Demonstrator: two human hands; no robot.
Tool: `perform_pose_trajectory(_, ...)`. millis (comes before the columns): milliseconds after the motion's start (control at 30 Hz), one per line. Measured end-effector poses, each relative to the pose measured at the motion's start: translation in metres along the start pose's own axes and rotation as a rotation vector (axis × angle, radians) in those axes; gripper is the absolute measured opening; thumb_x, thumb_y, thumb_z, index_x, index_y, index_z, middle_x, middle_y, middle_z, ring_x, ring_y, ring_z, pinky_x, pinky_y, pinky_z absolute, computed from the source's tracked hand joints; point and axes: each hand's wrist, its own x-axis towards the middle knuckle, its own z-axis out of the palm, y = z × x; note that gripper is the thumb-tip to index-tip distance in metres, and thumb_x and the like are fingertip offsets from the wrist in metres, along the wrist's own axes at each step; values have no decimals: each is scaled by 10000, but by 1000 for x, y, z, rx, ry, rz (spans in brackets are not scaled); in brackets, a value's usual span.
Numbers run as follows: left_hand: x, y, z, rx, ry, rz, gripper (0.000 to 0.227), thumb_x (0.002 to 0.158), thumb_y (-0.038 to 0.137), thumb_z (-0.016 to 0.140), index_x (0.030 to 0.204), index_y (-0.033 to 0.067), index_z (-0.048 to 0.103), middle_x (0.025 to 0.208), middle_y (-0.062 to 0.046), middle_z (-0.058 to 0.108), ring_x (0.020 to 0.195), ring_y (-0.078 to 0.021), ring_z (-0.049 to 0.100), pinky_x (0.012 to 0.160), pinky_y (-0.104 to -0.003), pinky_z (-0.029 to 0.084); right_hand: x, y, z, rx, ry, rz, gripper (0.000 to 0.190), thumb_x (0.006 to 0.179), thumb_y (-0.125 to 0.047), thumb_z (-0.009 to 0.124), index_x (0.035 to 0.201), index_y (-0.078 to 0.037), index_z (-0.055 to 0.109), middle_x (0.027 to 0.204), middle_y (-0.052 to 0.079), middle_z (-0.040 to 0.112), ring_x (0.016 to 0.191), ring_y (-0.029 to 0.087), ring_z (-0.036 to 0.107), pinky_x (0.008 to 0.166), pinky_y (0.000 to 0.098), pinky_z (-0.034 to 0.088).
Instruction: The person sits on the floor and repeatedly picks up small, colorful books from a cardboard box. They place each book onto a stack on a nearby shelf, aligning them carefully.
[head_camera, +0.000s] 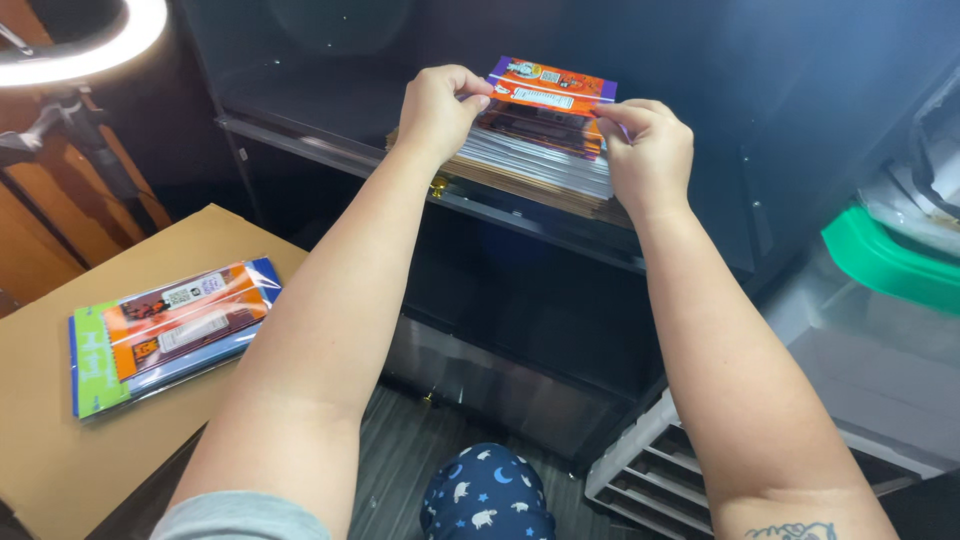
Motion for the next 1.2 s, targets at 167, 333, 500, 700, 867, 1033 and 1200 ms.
perform_pose_trajectory(167, 7, -9, 11, 75, -45, -22, 226, 953, 308, 724, 1141, 183, 743, 1275, -76, 718, 1256, -193, 636, 837, -378, 618, 3, 16, 7, -60, -111, 129, 163, 960, -166, 734, 1086, -196, 833, 1094, 9, 750, 916, 180, 663, 746, 340, 525)
perform_pose_trajectory(333, 12, -19, 17, 155, -60, -32, 183, 986, 261, 699, 1120, 173, 787, 1219, -84, 742, 1176, -228, 670, 895, -402, 596, 2, 23, 15, -139, -197, 158, 164, 961, -203, 726, 1085, -208, 833, 1144, 38, 756, 1042, 228, 681, 826, 392, 542)
perform_pose_trajectory(500, 18, -20, 23, 230, -74, -55, 193, 982, 284, 711, 1117, 179, 802, 1193, -67, 746, 1118, -229, 673, 854, -407, 587, 1, 27, 18, -176, -234, 151, 169, 993, -229, 718, 1109, -177, 829, 1170, 80, 753, 1055, 268, 676, 802, 430, 547)
perform_pose_trajectory(700, 17, -17, 27, 272, -95, -90, 195, 1003, 285, 684, 1112, 171, 800, 1177, -76, 739, 1078, -219, 681, 810, -374, 596, -1, 37, 21, -203, -256, 19, 178, 975, -164, 682, 1075, -133, 827, 1162, 61, 772, 1053, 275, 687, 849, 418, 532)
perform_pose_trajectory(867, 14, -17, 29, 351, -123, -47, 213, 1016, 289, 664, 1155, 167, 769, 1184, -92, 732, 1105, -226, 679, 820, -391, 599, -3, 35, 21, -261, -280, 22, 181, 1001, -203, 674, 1072, -138, 827, 1136, 77, 779, 1027, 314, 690, 827, 470, 525)
perform_pose_trajectory(1033, 9, -22, 31, 388, -117, 2, 231, 1050, 249, 576, 1175, 178, 757, 1222, -121, 700, 1153, -254, 625, 804, -414, 576, -6, 43, 27, -281, -255, -13, 186, 993, -177, 646, 1023, -157, 829, 1115, 41, 788, 1005, 303, 698, 791, 472, 526)
perform_pose_trajectory(1200, 2, -24, 24, 333, -129, 55, 274, 1044, 208, 514, 1214, 204, 729, 1248, -116, 713, 1210, -300, 595, 869, -474, 546, -11, 37, 25, -196, -182, -40, 198, 961, -128, 658, 1065, -127, 827, 1115, 52, 788, 1052, 260, 696, 847, 404, 540)
